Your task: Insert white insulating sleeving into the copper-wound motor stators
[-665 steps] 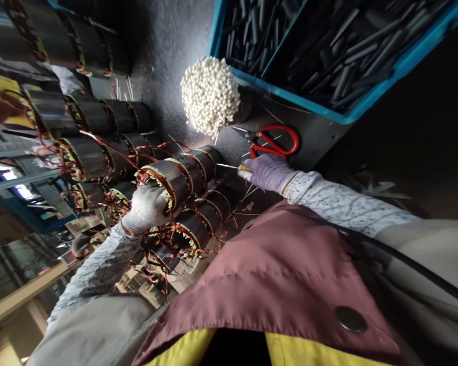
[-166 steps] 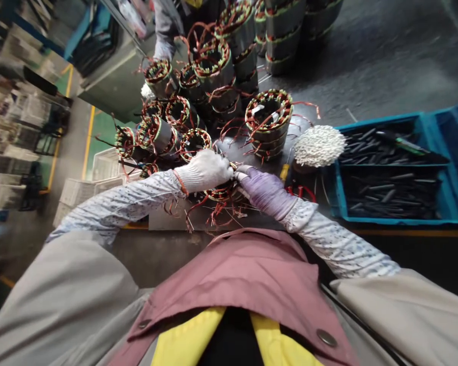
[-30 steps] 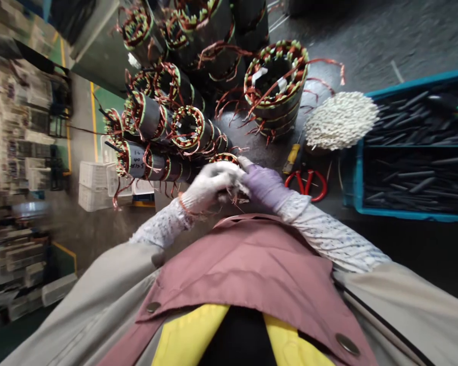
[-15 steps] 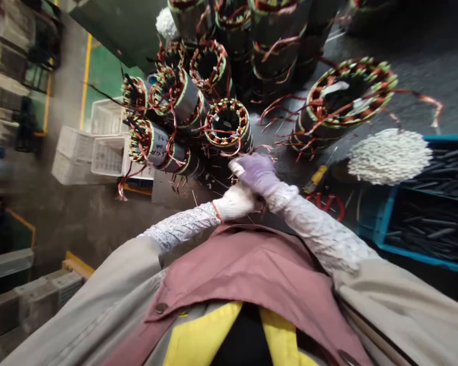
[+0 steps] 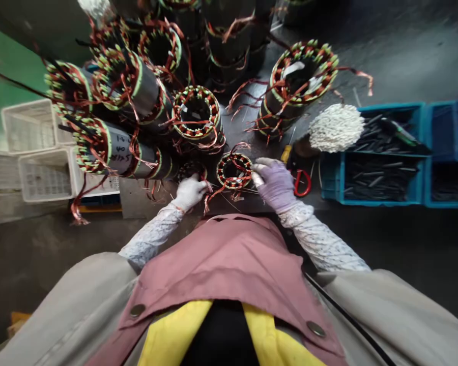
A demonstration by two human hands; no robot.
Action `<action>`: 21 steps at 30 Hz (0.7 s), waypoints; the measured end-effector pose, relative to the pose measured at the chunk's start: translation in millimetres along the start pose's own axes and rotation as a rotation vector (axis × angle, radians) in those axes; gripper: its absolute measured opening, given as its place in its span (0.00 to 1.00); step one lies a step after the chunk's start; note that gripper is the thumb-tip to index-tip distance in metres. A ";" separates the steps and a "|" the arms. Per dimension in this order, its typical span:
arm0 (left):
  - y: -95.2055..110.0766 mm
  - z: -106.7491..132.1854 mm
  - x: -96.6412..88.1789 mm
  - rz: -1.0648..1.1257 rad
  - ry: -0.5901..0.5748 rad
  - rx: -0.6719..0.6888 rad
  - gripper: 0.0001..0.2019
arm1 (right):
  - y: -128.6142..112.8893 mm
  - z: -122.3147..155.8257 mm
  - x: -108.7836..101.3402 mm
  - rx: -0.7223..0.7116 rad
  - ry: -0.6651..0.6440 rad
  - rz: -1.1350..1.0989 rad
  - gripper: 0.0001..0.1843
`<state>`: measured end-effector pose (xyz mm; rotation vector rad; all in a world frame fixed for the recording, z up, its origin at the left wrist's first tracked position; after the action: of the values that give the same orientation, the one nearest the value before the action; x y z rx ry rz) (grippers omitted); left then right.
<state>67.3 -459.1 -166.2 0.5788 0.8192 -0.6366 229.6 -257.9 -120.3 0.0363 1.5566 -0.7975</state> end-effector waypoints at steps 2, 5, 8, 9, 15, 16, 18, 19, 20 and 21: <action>0.7 -16.8 14.5 0.027 -0.022 -0.079 0.18 | -12.5 -5.6 4.0 -0.054 -0.053 0.100 0.18; -3.3 -21.9 17.3 0.064 -0.015 -0.163 0.20 | -26.4 -11.7 15.9 -0.118 -0.177 0.196 0.17; -2.3 -3.0 -5.4 0.104 0.104 -0.029 0.14 | -27.8 -17.5 32.1 -0.127 -0.258 0.222 0.15; 1.2 5.5 -16.5 0.158 0.177 0.025 0.13 | -25.4 -20.0 36.6 -0.127 -0.265 0.200 0.14; 67.0 0.4 -38.9 0.497 0.117 0.332 0.16 | -1.8 -32.8 42.4 -0.163 -0.284 -0.012 0.13; 76.1 -9.1 -34.5 0.543 0.051 0.311 0.18 | -0.2 -32.5 40.0 -0.174 -0.288 -0.026 0.14; 85.9 -25.0 -25.1 0.695 -0.074 0.233 0.19 | -0.2 -29.3 34.2 -0.184 -0.293 -0.025 0.16; 87.8 -29.5 -21.7 0.783 -0.135 0.201 0.20 | -1.3 -26.8 31.5 -0.180 -0.294 -0.011 0.17; 88.7 -31.2 -19.5 0.852 -0.202 0.185 0.21 | -2.8 -24.2 29.1 -0.173 -0.294 0.006 0.18; 88.8 -30.7 -19.1 0.884 -0.261 0.182 0.24 | -4.4 -21.7 27.2 -0.166 -0.296 0.023 0.18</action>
<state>105.5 -373.0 -148.2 0.9184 0.2018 0.0359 204.0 -262.1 -143.8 -0.1776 1.3328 -0.6223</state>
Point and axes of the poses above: each hand's wrist, its own z-axis away from the middle knuckle, its own x-axis out of the palm, y = z × x, the point moved 4 cm from there along -z, towards the middle knuckle, and after that the axes turned 2 degrees about z, right-handed, at the moved point
